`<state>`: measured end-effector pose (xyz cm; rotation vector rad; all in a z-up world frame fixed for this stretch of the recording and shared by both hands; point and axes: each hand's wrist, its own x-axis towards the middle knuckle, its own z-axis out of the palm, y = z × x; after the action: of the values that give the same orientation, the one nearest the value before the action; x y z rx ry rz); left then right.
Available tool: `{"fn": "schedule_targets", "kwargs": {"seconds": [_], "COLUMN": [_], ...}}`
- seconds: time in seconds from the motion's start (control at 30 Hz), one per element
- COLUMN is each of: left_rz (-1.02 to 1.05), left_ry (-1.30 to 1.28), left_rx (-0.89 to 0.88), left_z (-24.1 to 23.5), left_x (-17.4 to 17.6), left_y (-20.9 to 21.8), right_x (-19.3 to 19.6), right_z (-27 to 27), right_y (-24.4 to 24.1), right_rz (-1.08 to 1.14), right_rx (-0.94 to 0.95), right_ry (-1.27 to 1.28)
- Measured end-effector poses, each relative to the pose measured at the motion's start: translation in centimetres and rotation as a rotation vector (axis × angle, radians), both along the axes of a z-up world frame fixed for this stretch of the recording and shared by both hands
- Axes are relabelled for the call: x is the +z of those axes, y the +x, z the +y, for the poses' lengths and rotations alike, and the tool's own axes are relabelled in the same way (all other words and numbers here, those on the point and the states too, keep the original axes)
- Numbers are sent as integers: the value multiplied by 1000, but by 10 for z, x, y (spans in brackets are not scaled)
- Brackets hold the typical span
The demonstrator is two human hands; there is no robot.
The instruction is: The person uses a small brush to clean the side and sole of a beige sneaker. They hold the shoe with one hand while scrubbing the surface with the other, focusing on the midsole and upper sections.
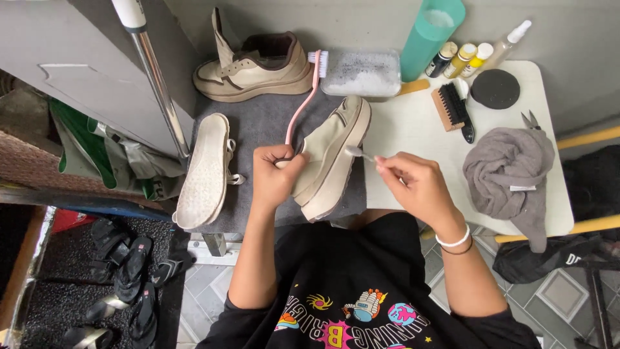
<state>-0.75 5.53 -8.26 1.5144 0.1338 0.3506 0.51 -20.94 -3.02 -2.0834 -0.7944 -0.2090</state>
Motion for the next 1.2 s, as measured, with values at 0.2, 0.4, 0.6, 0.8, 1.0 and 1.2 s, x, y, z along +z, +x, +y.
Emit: {"fn": "schedule_targets", "kwargs": {"seconds": [0.2,0.4,0.6,0.8,1.0,1.2], "left_rz": [2,-3,-10,8,4,34], "left_ry": [-19,4,-5,-36,-44,-21], "left_rx": [-10,-22,-11,15,32,13], "left_z": [5,8,6,6,8,10], "left_x": [-1,0,-3,-1,-5,3], "left_y": [-4,-4,-3,-3,2,4], "right_x": [11,22,21,8,-8,-4], "right_z": [11,20,20,16,10,27], "right_y": [-21,-34,-32,-17,-7,-46], "right_rz": [63,83,108,41,-17,1], "right_rx": [68,111,97,20,-66,58], "right_ry": [-18,-21,9,8,8,67]}}
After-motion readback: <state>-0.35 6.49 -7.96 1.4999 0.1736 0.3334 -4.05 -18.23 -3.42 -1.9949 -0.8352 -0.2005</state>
